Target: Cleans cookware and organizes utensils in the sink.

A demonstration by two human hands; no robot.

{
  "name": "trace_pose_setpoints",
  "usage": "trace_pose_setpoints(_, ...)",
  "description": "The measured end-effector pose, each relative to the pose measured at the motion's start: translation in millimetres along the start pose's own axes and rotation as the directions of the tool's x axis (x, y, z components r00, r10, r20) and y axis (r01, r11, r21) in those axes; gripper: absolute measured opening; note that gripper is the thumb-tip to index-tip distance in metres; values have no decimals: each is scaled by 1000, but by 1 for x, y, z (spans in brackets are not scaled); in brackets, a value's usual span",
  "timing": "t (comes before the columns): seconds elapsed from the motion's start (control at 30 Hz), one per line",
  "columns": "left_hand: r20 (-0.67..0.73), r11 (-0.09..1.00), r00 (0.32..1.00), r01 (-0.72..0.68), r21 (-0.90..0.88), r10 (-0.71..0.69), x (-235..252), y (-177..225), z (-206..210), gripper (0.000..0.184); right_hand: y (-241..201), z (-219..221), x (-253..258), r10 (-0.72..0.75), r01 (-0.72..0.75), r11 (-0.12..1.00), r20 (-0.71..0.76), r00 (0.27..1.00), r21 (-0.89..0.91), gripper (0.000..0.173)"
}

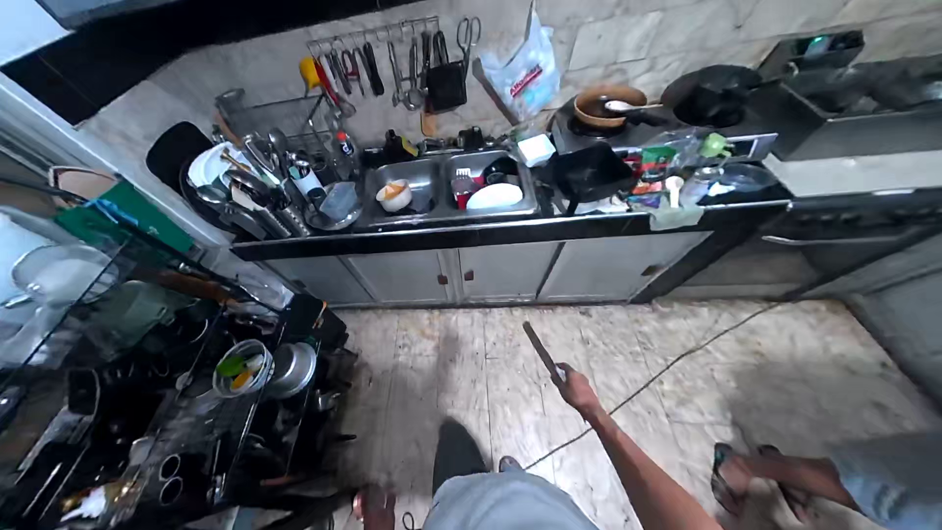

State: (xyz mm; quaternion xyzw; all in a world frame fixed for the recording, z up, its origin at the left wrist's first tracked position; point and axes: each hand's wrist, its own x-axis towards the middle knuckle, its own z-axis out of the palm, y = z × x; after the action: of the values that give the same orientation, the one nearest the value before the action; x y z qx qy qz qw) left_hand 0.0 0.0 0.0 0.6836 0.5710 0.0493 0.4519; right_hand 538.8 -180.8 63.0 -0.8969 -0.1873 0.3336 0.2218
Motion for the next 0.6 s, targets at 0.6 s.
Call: trace_pose_setpoints(0.6, 137, 814, 855, -519, 263, 500, 616, 565, -91, 35, -256, -62, 205, 90, -15, 910, -161, 983, 414, 36)
